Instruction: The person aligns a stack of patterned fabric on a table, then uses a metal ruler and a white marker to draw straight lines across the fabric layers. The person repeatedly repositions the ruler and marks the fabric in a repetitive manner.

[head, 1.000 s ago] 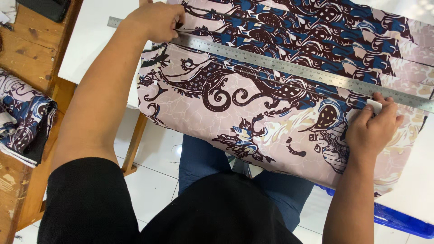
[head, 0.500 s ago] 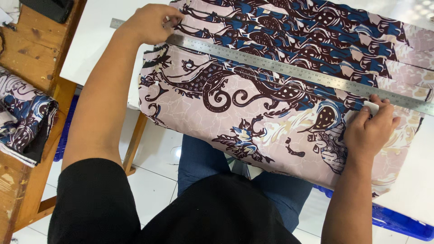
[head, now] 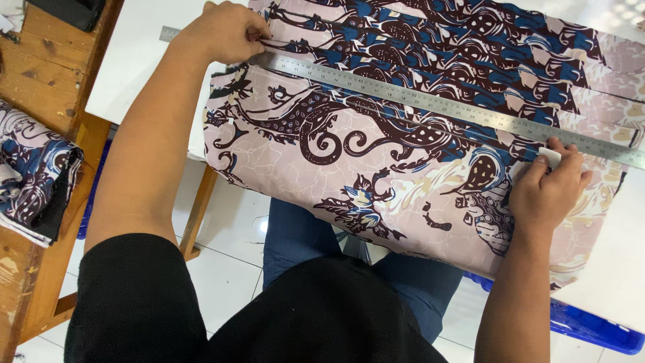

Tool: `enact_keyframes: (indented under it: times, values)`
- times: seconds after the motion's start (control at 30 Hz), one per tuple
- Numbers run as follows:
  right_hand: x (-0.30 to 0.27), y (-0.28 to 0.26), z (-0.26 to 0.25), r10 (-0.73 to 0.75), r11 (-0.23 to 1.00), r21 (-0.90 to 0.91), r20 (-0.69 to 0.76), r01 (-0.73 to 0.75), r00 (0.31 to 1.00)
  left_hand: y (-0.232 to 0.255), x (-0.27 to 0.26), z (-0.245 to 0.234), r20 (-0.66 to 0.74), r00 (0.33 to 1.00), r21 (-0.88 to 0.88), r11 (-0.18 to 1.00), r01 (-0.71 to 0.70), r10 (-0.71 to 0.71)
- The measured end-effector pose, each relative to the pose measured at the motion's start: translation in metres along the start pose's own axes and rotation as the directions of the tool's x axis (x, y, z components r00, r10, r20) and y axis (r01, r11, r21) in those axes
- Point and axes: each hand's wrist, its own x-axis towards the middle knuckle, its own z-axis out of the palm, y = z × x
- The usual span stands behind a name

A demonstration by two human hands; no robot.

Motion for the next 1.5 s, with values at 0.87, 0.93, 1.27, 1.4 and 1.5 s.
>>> enact_keyframes:
  times: [0.87, 0.93, 1.27, 1.4, 1.5]
  values:
    - [-0.001, -0.007, -0.002, -0.01, 1.0, -0.004, -0.023, 0.01, 1.0, -0.009, -0.002, 0.008, -0.235, 0.972, -0.262, 0.962, -0.083, 0.019]
    - [0.0, -0.008, -0.003, 0.015, 1.0, 0.008, -0.014, -0.014, 1.0, -0.011, -0.002, 0.011, -0.232, 0.971, -0.302, 0.953, -0.011, -0.062]
    - [0.001, -0.006, -0.001, 0.029, 0.999, 0.032, -0.002, -0.029, 1.0, -0.022, -0.011, 0.003, -0.091, 0.974, -0.471, 0.871, 0.14, -0.206]
    - [0.001, -0.007, -0.002, 0.029, 0.999, 0.026, -0.008, -0.029, 1.0, -0.012, -0.007, 0.003, -0.089, 0.976, -0.387, 0.91, 0.152, -0.201]
    - [0.001, -0.011, -0.003, 0.012, 1.0, 0.014, -0.013, -0.012, 1.0, 0.017, -0.014, 0.006, -0.386, 0.912, -0.106, 0.989, 0.103, -0.137]
